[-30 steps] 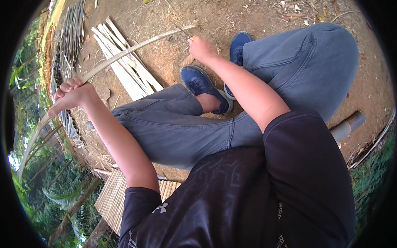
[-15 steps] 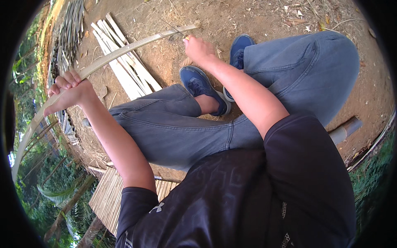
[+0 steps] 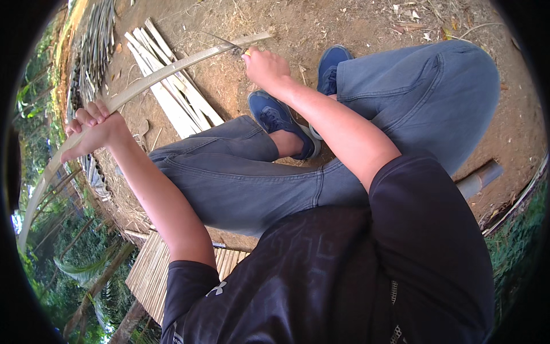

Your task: The person strips layers from long pieces of bamboo using a knife.

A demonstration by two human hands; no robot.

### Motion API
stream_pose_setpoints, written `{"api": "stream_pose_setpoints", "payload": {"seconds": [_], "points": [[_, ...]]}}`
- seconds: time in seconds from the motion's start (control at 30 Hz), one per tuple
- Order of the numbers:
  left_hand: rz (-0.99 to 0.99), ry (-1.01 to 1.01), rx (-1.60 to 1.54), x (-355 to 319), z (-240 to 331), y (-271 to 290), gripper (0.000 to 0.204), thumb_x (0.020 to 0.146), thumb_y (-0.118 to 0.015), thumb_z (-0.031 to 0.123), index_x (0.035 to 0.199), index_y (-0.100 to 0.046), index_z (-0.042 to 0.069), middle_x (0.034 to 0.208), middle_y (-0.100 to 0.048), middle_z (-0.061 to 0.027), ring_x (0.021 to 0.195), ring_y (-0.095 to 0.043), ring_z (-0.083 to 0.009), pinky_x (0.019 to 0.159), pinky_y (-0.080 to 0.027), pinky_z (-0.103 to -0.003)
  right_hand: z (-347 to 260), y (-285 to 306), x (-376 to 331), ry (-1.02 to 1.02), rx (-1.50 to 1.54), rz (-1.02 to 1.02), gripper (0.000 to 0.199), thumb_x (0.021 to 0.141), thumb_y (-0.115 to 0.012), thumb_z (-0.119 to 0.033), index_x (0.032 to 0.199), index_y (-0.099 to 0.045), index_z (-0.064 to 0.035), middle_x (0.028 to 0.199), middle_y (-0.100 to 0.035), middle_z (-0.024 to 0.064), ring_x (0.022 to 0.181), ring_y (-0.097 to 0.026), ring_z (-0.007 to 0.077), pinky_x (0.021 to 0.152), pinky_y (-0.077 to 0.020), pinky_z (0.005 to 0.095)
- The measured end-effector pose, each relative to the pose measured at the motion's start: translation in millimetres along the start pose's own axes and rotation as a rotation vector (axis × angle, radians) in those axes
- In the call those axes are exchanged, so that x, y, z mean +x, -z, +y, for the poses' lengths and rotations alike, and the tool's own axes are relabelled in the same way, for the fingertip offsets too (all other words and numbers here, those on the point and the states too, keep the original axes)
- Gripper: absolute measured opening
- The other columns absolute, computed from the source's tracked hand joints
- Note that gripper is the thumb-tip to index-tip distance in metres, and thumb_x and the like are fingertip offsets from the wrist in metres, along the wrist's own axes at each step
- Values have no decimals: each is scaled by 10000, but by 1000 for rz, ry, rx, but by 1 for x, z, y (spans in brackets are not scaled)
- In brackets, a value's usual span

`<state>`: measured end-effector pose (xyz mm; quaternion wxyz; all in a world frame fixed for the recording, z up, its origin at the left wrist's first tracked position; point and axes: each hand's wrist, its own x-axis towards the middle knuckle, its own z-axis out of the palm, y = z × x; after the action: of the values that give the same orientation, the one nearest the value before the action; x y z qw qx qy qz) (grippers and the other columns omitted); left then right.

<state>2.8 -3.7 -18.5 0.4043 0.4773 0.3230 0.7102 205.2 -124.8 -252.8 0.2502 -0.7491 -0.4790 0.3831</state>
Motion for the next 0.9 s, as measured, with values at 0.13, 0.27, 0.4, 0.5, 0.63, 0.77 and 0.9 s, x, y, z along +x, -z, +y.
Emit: {"api": "stream_pose_setpoints", "payload": {"seconds": [0.13, 0.27, 0.4, 0.5, 0.63, 0.77, 0.9], "points": [[17, -8, 11, 0, -1, -4, 821, 753, -116, 948, 626, -365, 176, 455, -277, -4, 341, -212, -111, 302, -165, -230, -15, 5, -5, 30, 11, -30, 359, 1032, -447, -330, 1100, -611, -18, 819, -703, 195, 753, -705, 361, 673, -546, 485], [21, 11, -10, 0, -1, -3, 816, 763, -107, 940, 633, -359, 175, 451, -270, -6, 343, -210, -113, 302, -163, -232, 0, -4, 1, -11, 37, -55, 361, 1035, -444, -324, 1083, -623, -15, 813, -699, 202, 754, -706, 356, 682, -544, 485], [-3, -37, 49, 0, -1, -6, 820, 747, -95, 950, 641, -343, 176, 451, -276, -2, 345, -217, -110, 304, -165, -229, 9, -5, 10, 5, 8, -42, 365, 1048, -432, -306, 1104, -626, -2, 738, -659, 125, 637, -635, 247, 582, -507, 418], [88, 12, 30, 3, -1, -2, 817, 756, -84, 941, 646, -339, 173, 452, -275, 1, 347, -220, -108, 306, -163, -226, 17, -8, 10, 77, -31, 16, 372, 1051, -430, -300, 1122, -609, 19, 692, -649, 96, 567, -627, 245, 571, -525, 426], [67, -39, 107, -4, 1, -11, 815, 742, -69, 948, 656, -329, 180, 456, -278, 4, 347, -222, -108, 310, -166, -212, 2, -11, -3, 124, -59, 48, 362, 1057, -420, -287, 1109, -608, 17, 670, -642, 76, 522, -612, 197, 501, -510, 365], [130, -9, 58, -1, 0, 0, 809, 757, -68, 936, 681, -339, 178, 460, -267, 8, 349, -214, -107, 310, -163, -219, -10, -2, -3, -20, 93, -102, 349, 1032, -466, -290, 1113, -611, 16, 820, -702, 209, 739, -710, 345, 645, -552, 482], [92, -6, 86, -4, -1, -16, 804, 746, -82, 947, 685, -335, 185, 461, -269, 11, 352, -204, -99, 304, -169, -220, 40, -20, 8, 83, -66, 67, 357, 1043, -441, -301, 1096, -598, 15, 728, -676, 155, 590, -659, 290, 534, -520, 438]]}}
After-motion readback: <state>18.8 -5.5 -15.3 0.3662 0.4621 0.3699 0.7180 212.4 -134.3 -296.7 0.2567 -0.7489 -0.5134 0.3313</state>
